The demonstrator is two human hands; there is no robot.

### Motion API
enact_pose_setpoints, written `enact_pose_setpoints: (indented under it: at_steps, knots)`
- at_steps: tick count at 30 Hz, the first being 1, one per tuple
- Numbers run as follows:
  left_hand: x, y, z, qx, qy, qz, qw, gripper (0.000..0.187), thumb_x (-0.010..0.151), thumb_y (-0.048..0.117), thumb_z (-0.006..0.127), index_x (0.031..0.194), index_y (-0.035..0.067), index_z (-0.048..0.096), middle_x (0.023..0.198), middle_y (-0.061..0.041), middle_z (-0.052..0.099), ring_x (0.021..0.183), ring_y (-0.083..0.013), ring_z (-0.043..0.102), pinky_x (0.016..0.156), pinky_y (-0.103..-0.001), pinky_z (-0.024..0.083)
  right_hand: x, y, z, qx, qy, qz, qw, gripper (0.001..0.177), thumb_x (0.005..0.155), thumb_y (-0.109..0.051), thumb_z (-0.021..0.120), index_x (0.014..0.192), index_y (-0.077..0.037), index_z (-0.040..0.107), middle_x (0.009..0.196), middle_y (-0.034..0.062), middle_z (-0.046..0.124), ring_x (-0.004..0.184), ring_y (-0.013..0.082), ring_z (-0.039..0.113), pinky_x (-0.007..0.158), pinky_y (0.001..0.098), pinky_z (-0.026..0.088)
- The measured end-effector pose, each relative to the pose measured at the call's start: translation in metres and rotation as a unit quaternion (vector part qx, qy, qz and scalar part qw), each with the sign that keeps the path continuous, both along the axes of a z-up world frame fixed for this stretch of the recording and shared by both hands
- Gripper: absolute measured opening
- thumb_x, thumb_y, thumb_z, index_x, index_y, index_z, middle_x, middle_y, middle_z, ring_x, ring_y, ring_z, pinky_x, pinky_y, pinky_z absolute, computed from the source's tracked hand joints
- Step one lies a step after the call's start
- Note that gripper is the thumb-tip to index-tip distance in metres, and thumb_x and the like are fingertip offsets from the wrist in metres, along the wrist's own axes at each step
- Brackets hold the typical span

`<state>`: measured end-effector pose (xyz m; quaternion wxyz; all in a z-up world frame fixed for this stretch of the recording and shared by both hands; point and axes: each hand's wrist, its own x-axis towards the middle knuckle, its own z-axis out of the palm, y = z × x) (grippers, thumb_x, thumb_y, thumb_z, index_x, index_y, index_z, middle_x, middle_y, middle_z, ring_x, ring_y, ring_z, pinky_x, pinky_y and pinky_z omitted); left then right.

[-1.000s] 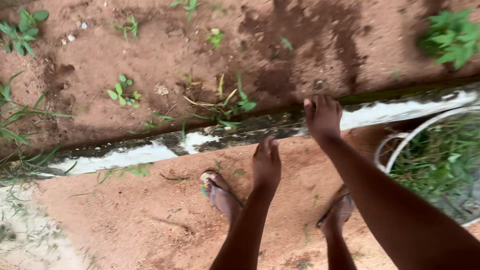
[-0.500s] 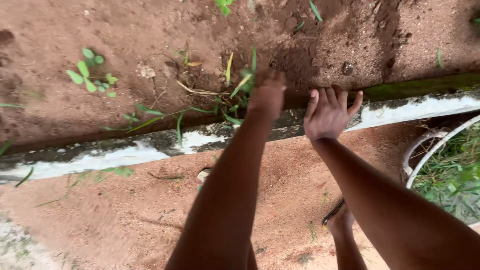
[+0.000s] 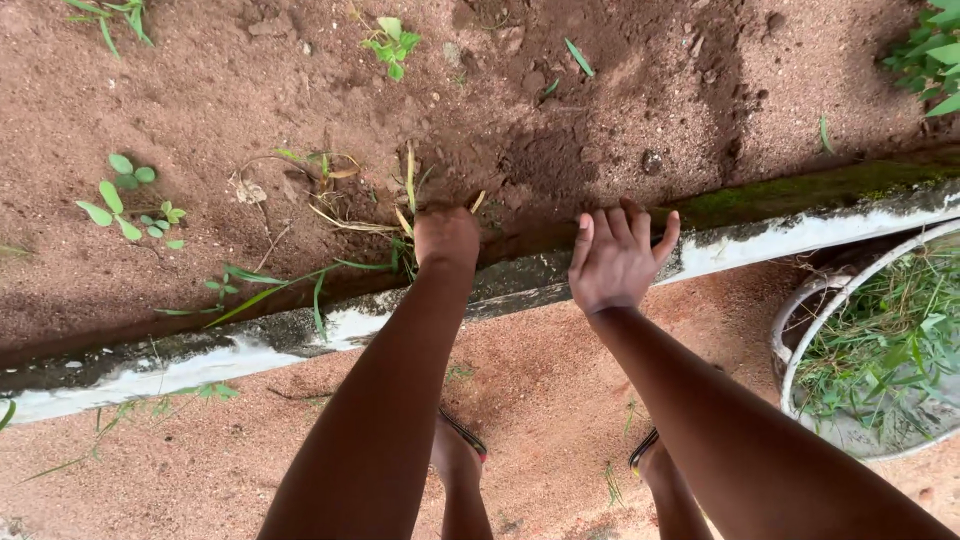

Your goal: Weeding a garden patch by hand.

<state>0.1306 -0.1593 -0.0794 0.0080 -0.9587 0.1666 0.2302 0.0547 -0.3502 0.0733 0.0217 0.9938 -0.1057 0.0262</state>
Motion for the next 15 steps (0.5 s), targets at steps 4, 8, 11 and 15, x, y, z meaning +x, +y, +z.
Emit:
enact_pose_setpoints:
  at_steps: [4, 8, 11, 15]
  knots:
    - [0.016, -0.005, 0.050, 0.107, 0.260, -0.024, 0.959, 0.019, 0.105, 0.017, 0.060, 0.107, 0.000, 0.068, 0.088, -0.007, 0.069, 0.074, -0.0138, 0.065, 0.061, -0.028, 0.056, 0.000, -0.001, -0.002, 0.006, 0.005, -0.002, 1.000, 0.054, 0.118, -0.034, 0.031, 0.090, -0.013, 0.072, 0.100, 0.0059, 0.072, 0.122, 0.0255, 0.062, 0.123, 0.0636, 0.019]
    - [0.019, 0.009, 0.065, 0.118, 0.276, -0.006, 0.954, 0.020, 0.100, 0.018, 0.066, 0.112, 0.001, 0.068, 0.090, -0.012, 0.068, 0.070, -0.0160, 0.066, 0.060, -0.028, 0.057, -0.001, -0.001, -0.001, -0.011, 0.004, 0.007, 1.000, 0.054, 0.118, -0.033, 0.031, 0.092, -0.013, 0.073, 0.101, 0.0059, 0.073, 0.121, 0.0253, 0.062, 0.124, 0.0627, 0.019]
    - [0.022, 0.025, 0.081, 0.133, 0.275, 0.015, 0.952, 0.018, 0.101, 0.014, 0.066, 0.111, 0.000, 0.072, 0.093, -0.012, 0.073, 0.076, -0.0160, 0.072, 0.063, -0.029, 0.063, 0.000, 0.000, 0.000, 0.008, -0.002, 0.002, 1.000, 0.054, 0.118, -0.033, 0.032, 0.092, -0.012, 0.074, 0.101, 0.0065, 0.073, 0.121, 0.0255, 0.062, 0.123, 0.0633, 0.019]
    - [0.027, 0.056, 0.113, 0.105, 0.238, 0.042, 0.965, 0.020, 0.100, 0.022, 0.064, 0.110, 0.007, 0.072, 0.103, -0.015, 0.071, 0.087, -0.0232, 0.072, 0.071, -0.036, 0.061, -0.005, -0.002, -0.005, -0.016, -0.014, 0.013, 1.000, 0.052, 0.119, -0.033, 0.032, 0.098, -0.012, 0.075, 0.105, 0.0061, 0.073, 0.120, 0.0251, 0.061, 0.124, 0.0625, 0.018]
